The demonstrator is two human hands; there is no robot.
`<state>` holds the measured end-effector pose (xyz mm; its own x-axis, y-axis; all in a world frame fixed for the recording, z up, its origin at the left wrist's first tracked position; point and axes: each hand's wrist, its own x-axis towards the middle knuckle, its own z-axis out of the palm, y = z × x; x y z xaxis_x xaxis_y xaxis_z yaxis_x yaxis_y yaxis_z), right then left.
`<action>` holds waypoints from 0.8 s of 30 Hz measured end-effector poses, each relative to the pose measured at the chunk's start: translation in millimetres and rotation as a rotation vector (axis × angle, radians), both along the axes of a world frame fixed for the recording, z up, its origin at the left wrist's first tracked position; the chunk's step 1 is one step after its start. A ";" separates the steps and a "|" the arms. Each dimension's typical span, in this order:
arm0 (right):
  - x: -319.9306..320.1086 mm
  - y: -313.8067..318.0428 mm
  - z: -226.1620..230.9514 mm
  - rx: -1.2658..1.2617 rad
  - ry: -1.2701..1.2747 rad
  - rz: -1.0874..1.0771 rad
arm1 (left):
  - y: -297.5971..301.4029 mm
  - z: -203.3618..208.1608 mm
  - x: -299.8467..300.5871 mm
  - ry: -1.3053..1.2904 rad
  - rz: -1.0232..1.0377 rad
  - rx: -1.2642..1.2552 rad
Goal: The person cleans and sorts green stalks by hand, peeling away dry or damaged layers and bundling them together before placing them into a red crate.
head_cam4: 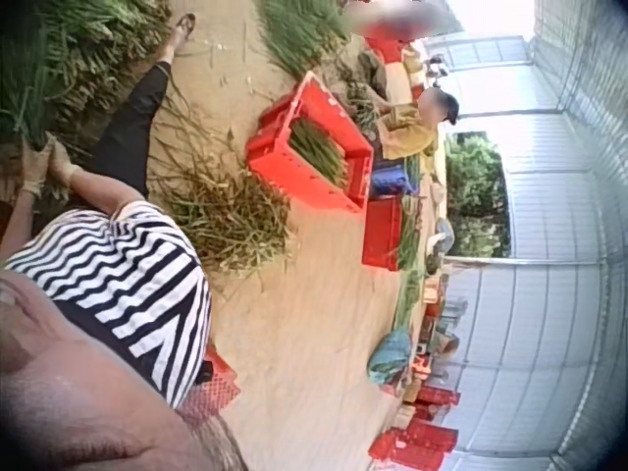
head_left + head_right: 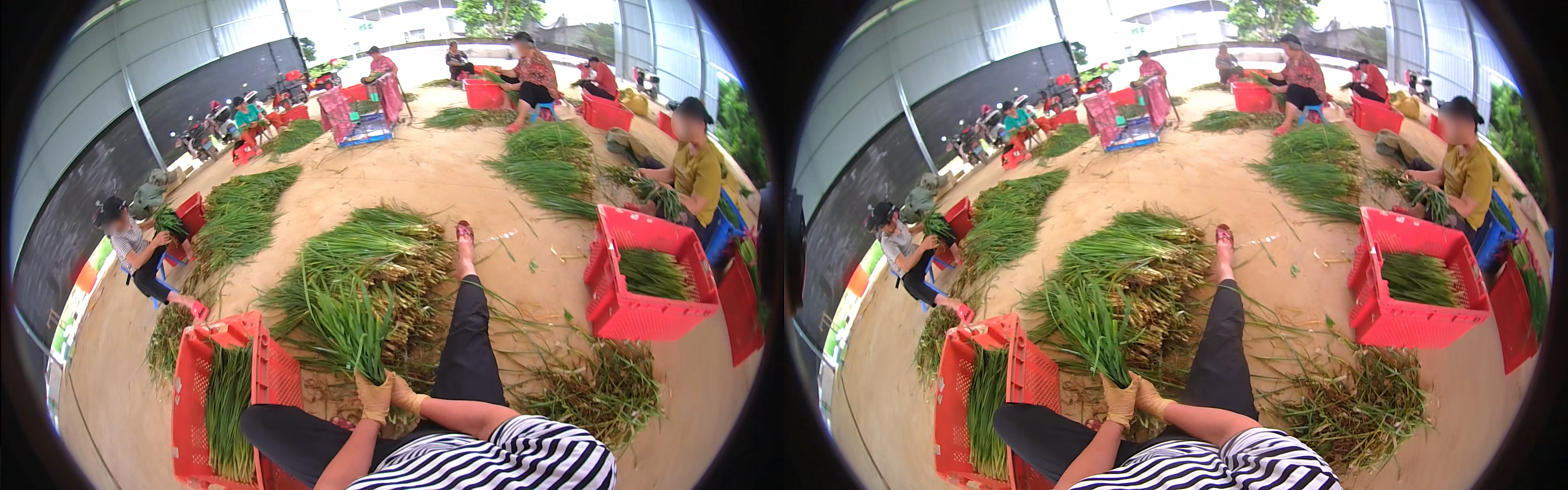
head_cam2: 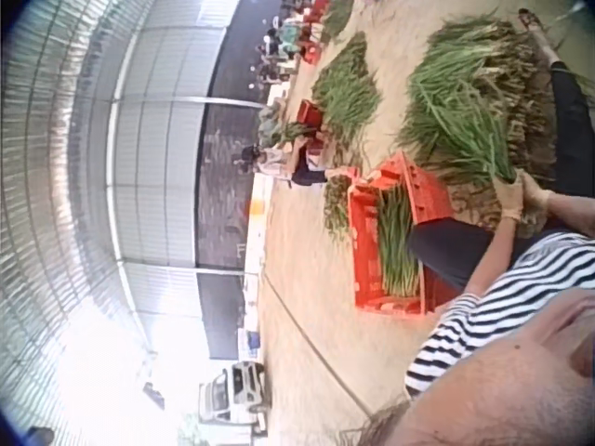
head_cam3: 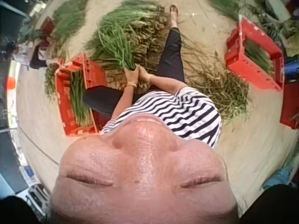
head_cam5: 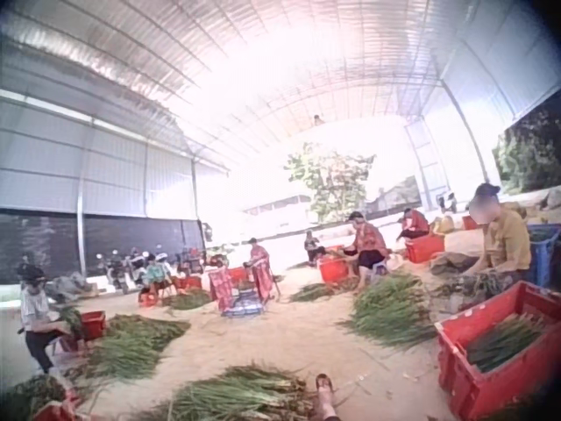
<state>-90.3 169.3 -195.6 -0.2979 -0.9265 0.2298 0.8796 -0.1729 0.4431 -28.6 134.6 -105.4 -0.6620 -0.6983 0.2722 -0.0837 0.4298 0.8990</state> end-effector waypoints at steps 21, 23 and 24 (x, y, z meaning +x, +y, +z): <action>-17.8 -7.3 -40.7 0.283 0.063 -0.146 | 8.2 6.6 -7.1 0.108 -0.055 0.085; -24.4 -6.0 -36.0 -0.138 -0.680 0.141 | 6.9 4.2 -16.2 0.123 -0.038 0.080; -31.4 -4.3 -32.1 -0.344 -1.044 0.317 | 6.4 5.1 -25.0 0.163 -0.071 0.087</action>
